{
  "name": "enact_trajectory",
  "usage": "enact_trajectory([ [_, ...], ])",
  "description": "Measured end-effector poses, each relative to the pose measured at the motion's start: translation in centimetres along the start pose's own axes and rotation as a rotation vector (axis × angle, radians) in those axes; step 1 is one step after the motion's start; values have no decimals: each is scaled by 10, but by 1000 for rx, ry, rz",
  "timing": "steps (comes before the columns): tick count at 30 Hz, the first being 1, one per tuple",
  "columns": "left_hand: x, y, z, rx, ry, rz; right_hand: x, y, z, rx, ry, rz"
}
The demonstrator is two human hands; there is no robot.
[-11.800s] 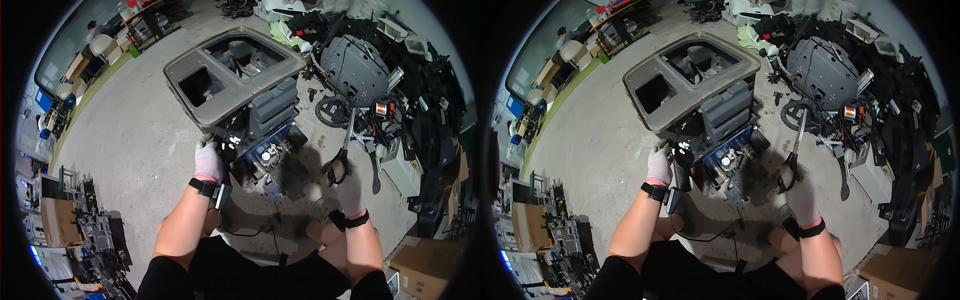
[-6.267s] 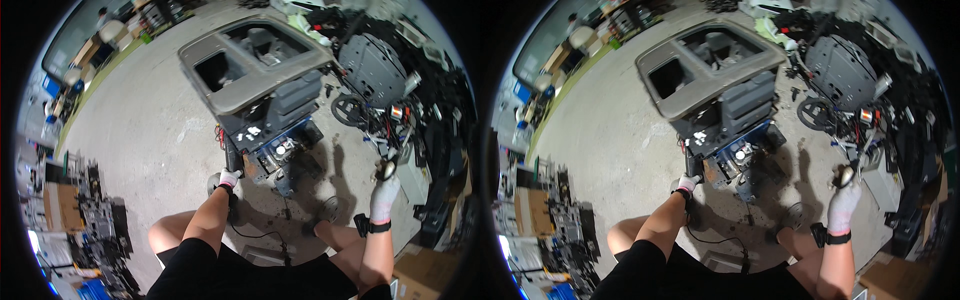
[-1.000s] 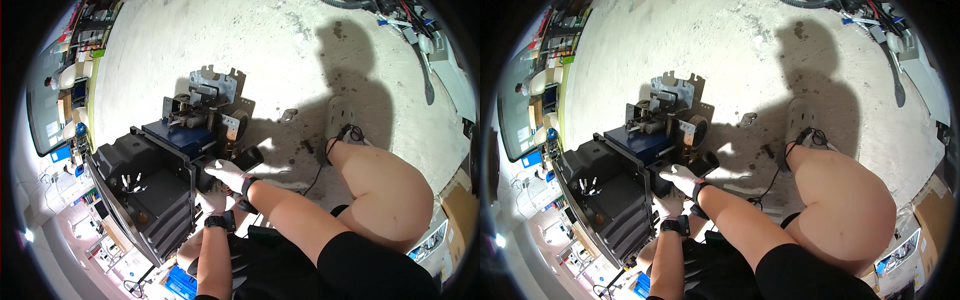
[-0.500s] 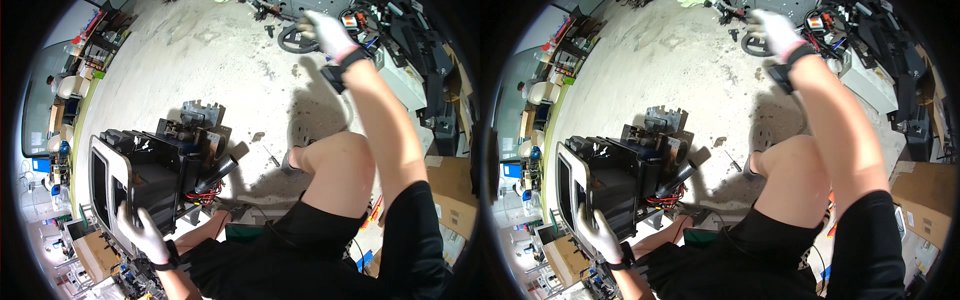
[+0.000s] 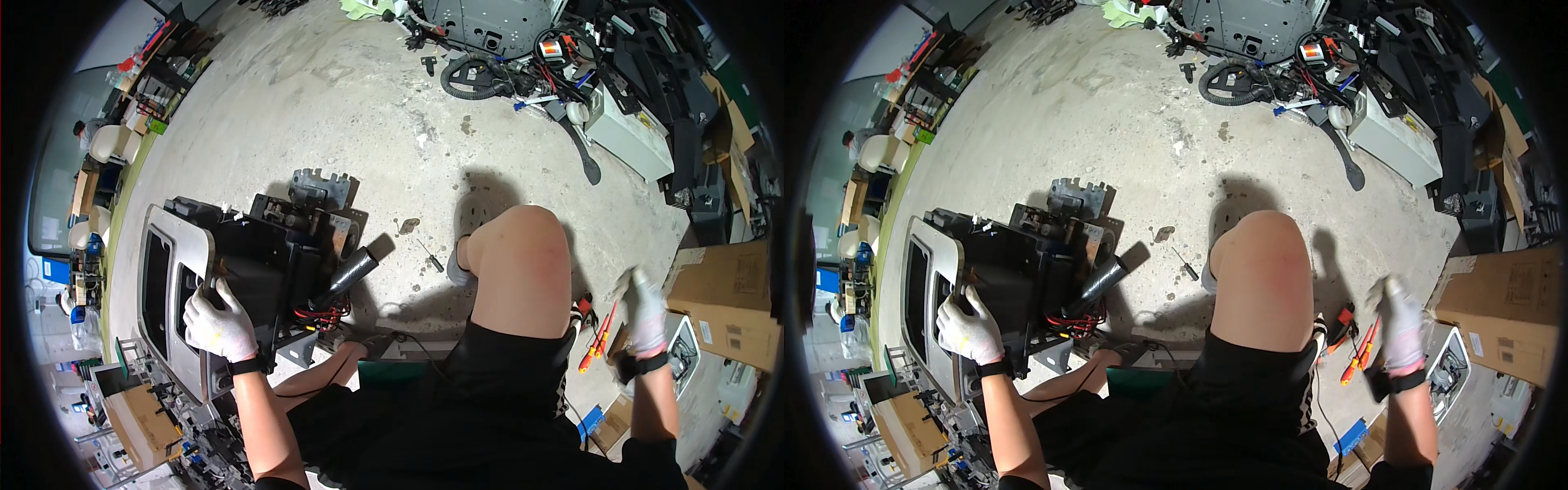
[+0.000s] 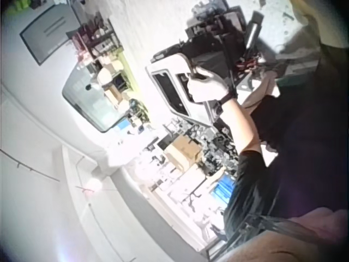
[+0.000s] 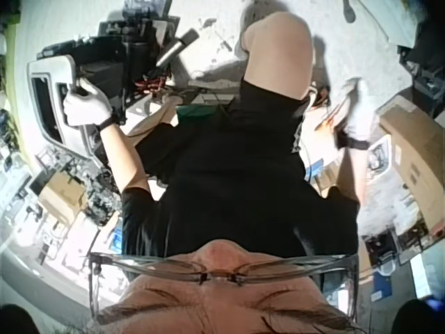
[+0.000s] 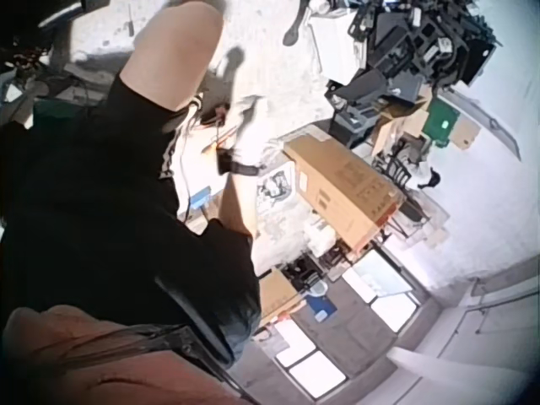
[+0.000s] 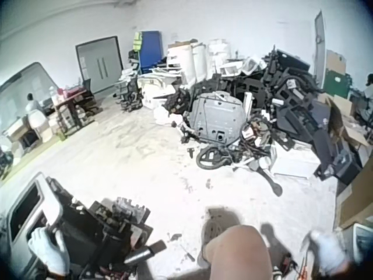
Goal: Replacing a filter and adjusting electrical connections on a large mechanical unit using hand tools.
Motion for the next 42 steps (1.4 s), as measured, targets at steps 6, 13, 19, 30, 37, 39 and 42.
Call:
enact_trajectory([
  [6,7,2,0,24,-12,18,6,-32,186,437,79,-106],
  [13,9,1,-16,0,-122,-39,38,-68,221,377,22,-267],
  [19,16,4,-35,2,-221,-9,28,-45,198,272,-149,-387],
  [30,27,19,-61,-19,-349,-113,18,-69,163,197,-399,-440],
  [37,35,18,-83,-7,-409,-85,37,-81,116,176,-465,-379],
  [39,39,22,-78,-11,-426,-82,22,-76,123,163,-451,-308],
  [42,46,24,-74,-18,-457,-82,5,-78,143,156,-463,-324],
])
Point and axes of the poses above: each hand's wrist, its own y-axis towards the middle knuckle, its own x-axis out of the palm, z = x × y, the point moved 1 cm from there along y, towards the middle knuckle, and after that the axes turned 6 degrees about -y, right-handed, at the moved point
